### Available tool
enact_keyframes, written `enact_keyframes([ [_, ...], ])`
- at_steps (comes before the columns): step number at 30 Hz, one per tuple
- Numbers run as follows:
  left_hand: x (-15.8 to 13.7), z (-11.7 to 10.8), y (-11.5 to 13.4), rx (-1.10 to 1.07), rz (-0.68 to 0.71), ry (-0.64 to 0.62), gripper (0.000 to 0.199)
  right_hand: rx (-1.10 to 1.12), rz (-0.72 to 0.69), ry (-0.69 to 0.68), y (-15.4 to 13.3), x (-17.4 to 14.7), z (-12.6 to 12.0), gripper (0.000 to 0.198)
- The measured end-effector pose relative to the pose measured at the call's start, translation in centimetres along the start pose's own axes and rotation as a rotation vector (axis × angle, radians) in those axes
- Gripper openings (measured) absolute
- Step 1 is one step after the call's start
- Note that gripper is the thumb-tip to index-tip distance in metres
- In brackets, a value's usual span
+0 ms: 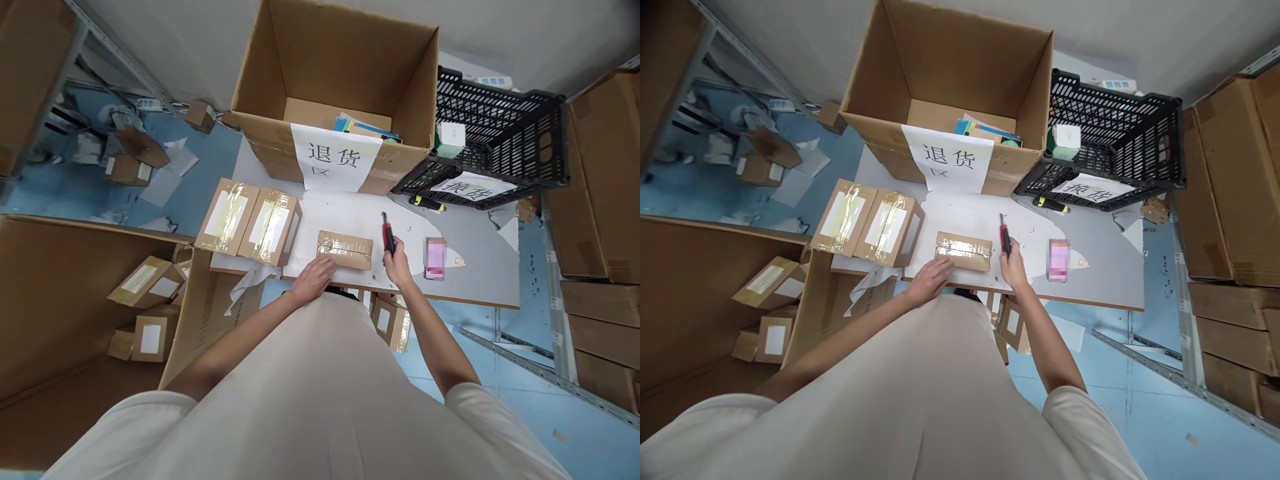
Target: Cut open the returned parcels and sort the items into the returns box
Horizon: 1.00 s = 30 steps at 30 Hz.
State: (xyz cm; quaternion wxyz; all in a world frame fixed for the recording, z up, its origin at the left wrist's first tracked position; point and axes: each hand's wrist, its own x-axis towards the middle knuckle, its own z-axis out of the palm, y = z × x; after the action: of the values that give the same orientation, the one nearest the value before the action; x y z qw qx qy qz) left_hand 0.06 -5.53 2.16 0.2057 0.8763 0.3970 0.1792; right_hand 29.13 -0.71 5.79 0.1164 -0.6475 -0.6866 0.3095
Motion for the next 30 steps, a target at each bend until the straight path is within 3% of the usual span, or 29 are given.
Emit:
enact_keyframes([
  [4,1.3,1.3,-0.9,0.083,0.064,-0.097,0.051,-0.211,-0.357,-0.309,-5.0,0.5,-1.7,0.052],
  [7,1.4,2.2,-1.4,0.104,0.073,-0.102,0.05,-0.457,-0.4,-0.455,-7.6,1.7,-1.7,0.054],
  [16,1.1,2.8,-1.5,0.13,0.066,-0.064,0.05,-0.678,-0.478,-0.51,-9.3,3.4,-2.1,0.062],
  [25,1.0,3.3,-1.9,0.081,0.042,-0.081,0.056,-0.77,-0.448,-0.542,-11.5,3.5,-2.7,0.059],
  [30,1.1,3.0,-1.6,0.087,0.009,-0.104,0.057,-0.738,-0.41,-0.554,-9.0,3.1,-4.2,0.058],
])
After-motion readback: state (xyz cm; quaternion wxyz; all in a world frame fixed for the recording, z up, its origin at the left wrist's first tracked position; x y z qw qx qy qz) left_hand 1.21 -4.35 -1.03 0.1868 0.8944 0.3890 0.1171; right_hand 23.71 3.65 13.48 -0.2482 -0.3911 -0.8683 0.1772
